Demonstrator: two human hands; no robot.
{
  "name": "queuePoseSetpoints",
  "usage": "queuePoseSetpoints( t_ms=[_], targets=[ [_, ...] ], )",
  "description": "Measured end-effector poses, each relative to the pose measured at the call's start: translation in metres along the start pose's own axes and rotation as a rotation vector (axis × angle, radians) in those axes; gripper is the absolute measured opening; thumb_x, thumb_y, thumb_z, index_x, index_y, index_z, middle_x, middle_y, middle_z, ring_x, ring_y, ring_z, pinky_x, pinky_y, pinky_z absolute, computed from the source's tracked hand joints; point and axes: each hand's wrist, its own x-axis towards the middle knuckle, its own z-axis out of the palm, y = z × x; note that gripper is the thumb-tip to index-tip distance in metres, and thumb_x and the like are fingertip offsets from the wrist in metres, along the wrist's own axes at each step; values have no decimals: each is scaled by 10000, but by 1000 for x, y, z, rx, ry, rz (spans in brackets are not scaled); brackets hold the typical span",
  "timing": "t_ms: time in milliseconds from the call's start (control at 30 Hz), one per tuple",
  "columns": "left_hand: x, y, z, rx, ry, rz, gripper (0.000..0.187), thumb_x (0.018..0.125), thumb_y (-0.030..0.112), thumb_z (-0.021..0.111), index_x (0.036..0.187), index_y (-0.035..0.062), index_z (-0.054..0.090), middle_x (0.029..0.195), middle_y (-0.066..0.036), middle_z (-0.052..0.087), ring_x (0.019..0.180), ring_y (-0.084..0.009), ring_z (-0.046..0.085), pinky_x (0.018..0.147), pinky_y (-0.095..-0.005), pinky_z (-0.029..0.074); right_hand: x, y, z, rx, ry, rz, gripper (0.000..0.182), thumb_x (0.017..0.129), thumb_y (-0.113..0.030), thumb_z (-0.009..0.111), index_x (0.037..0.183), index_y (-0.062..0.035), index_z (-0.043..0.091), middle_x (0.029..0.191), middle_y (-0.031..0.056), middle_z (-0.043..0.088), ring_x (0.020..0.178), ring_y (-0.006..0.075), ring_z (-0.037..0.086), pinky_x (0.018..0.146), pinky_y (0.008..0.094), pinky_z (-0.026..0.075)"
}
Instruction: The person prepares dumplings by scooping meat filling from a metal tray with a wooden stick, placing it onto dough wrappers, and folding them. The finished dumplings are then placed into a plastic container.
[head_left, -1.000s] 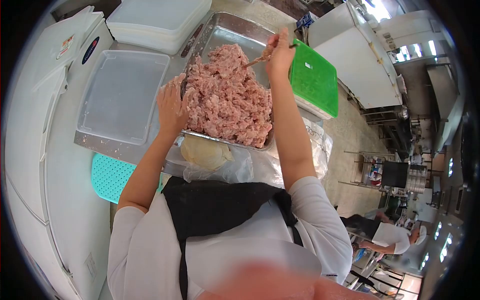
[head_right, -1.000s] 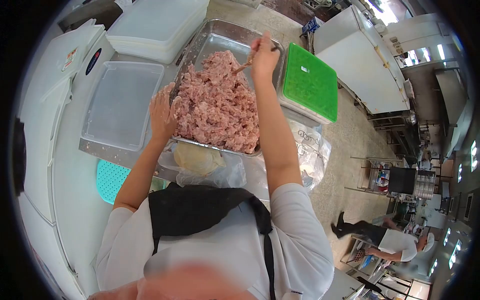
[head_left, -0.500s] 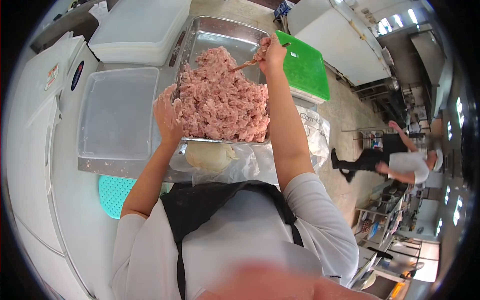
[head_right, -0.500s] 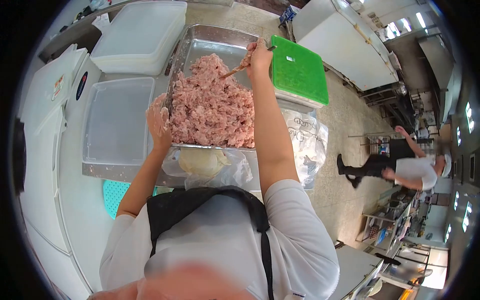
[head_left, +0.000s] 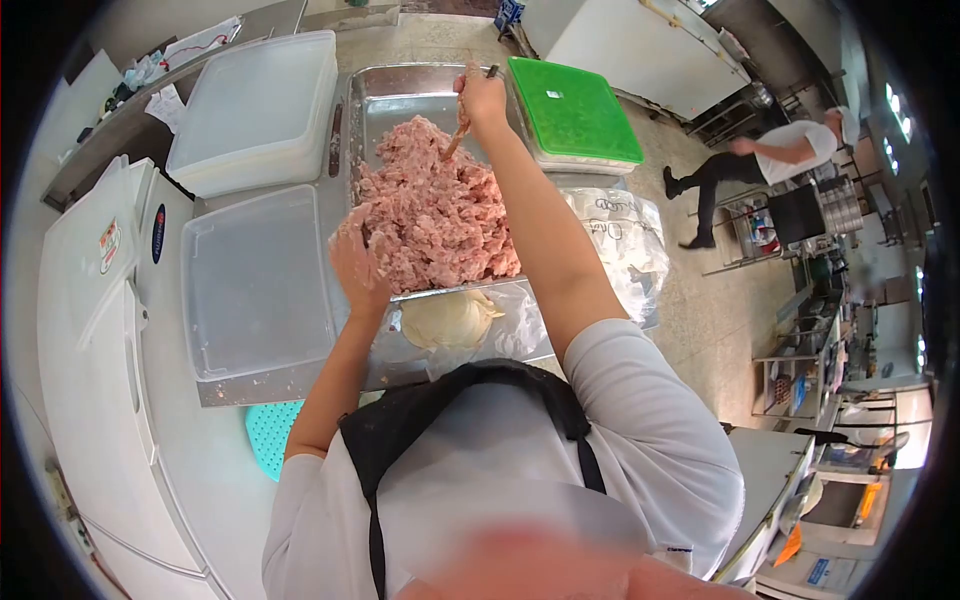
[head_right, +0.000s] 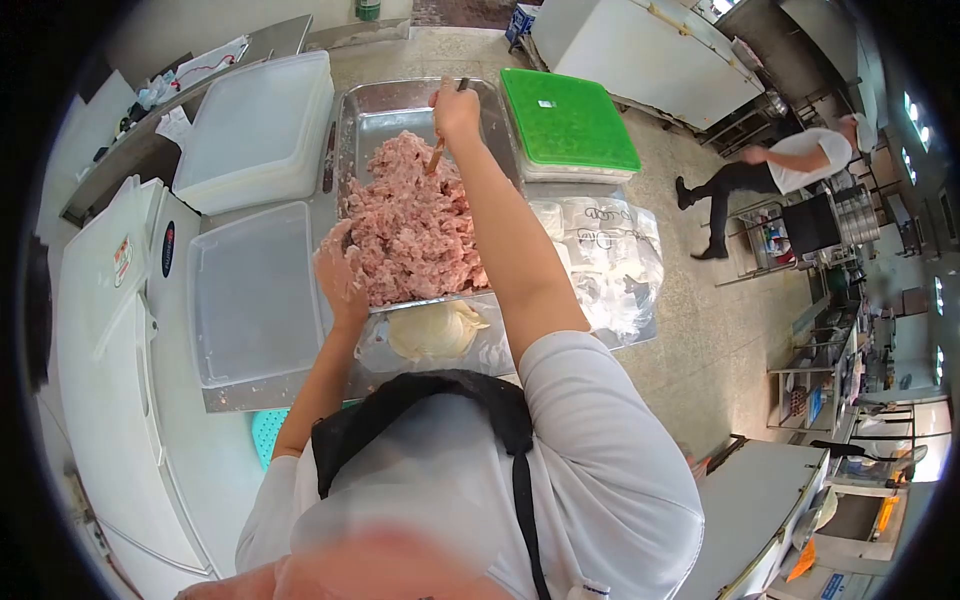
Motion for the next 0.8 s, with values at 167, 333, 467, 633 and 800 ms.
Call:
queuePoseSetpoints(
  t_ms=[167,333,467,633,800],
  targets=[
    [3,6,-2,60,6,24,329,908,105,470,1222,39,542,1190,-144,583,1110,-329,523,960,-421,351,7,9,22,-345,-11,-178,503,945,-370,488,617,-16,629,485,91,524,398,214,532,410,373,403],
    [1,2,-1,48,51,51,327,910,117,473,1219,35,541,1190,-144,582,1105,-325,527,966,-418,349,36,49,42,-533,48,-299,515,909,-410,500,603,-19,638,529,131,576,453,280,578,465,393,442],
    [0,2,-1,70,33,15,333,932,174,462,1225,35,537,1198,-145,578,1117,-324,522,975,-419,341,34,67,41,-510,58,-165,522,891,-438,510,598,-26,640,559,146,596,546,288,616,552,398,468],
    [-8,0,-2,19,-36,-39,421,935,249,456,1306,52,485,1263,-173,517,1175,-356,454,1024,-465,282,-20,49,28,-470,-97,-143,536,881,-467,545,589,-24,623,576,132,591,610,248,608,617,381,450],
    [-4,3,-1,17,-43,-40,427,939,259,448,1310,51,486,1256,-169,523,1174,-354,456,1030,-463,275,-43,65,-23,132,-35,-70,414,916,-378,574,636,-73,590,568,35,534,487,102,461,456,257,342]
  ],
)
